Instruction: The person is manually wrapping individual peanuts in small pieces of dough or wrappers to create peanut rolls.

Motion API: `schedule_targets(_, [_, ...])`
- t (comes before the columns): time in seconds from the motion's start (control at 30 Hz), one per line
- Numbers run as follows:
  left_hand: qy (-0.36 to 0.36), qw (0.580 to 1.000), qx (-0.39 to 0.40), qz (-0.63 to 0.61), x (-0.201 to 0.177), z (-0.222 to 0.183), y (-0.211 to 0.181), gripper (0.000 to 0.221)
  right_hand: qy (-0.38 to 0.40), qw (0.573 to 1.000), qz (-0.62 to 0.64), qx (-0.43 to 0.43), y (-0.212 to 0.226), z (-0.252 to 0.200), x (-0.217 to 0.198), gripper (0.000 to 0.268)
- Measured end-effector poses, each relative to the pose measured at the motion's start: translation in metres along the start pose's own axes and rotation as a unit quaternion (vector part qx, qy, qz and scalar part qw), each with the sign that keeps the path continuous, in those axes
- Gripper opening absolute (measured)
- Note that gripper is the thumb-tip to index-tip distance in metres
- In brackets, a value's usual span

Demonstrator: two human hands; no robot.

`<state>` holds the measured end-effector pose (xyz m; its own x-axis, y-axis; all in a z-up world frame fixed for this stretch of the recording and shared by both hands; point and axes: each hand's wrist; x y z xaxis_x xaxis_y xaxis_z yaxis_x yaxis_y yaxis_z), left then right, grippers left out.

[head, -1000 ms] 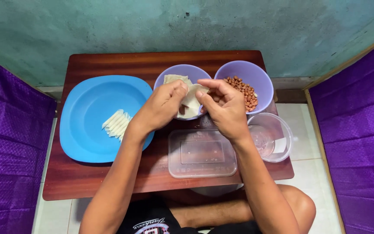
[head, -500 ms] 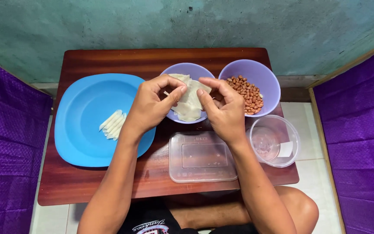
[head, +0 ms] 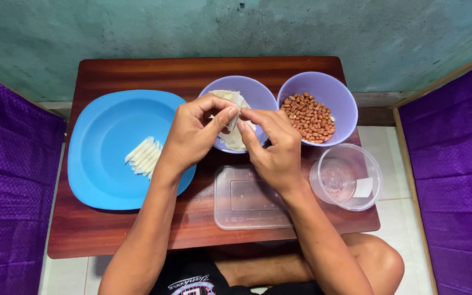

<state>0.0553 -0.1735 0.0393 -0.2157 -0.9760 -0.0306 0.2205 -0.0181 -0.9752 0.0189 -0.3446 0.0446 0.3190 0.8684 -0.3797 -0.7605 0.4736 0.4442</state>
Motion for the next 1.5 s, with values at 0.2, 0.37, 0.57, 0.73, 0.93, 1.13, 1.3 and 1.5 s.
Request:
schedule_targets(0.2, [0.011, 1.000, -0.008, -0.002, -0.004, -0.001, 0.000, 0.014, 0.003, 1.000, 0.019, -0.011, -0.002, -0.003, 0.001, 0.022])
schedule_targets(0.37, [0.022, 1.000, -0.015, -0.010, -0.006, -0.002, 0.000, 0.017, 0.005, 1.000, 0.022, -0.012, 0.000, -0.006, 0.000, 0.028])
schedule_targets(0.57, [0.029, 0.999, -0.036, -0.021, -0.006, -0.003, 0.002, 0.023, 0.000, 1.000, 0.024, -0.013, -0.002, -0.007, 0.001, 0.030])
schedule_targets(0.73, [0.031, 0.998, -0.048, -0.026, -0.003, -0.005, -0.002, 0.028, -0.016, 1.000, 0.017, -0.011, -0.003, -0.007, 0.001, 0.021])
schedule_targets(0.93, [0.030, 0.999, -0.042, -0.012, -0.004, -0.002, 0.006, 0.030, -0.024, 1.000, -0.015, -0.006, 0.000, -0.005, 0.000, 0.012])
schedule_targets(1.13, [0.024, 0.999, -0.038, -0.007, -0.004, -0.003, -0.001, 0.035, -0.023, 0.996, -0.084, 0.001, 0.001, -0.005, -0.005, 0.003])
schedule_targets(1.3, [0.013, 0.999, -0.040, -0.017, -0.006, -0.002, -0.004, 0.036, -0.028, 0.996, -0.082, 0.023, 0.000, -0.006, -0.005, 0.002])
schedule_targets(1.5, [-0.010, 0.999, -0.022, -0.043, -0.013, -0.001, -0.005, 0.031, -0.037, 0.997, -0.063, 0.037, 0.004, -0.005, -0.008, 0.001])
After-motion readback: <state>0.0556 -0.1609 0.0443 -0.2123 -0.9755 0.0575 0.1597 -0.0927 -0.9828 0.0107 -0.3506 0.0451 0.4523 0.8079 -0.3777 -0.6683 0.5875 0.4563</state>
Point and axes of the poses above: each hand's wrist, its own z-axis towards the middle knuckle, its own x-axis out of the palm, y = z × x, and after that the axes turned 9 degrees about -x, right-handed
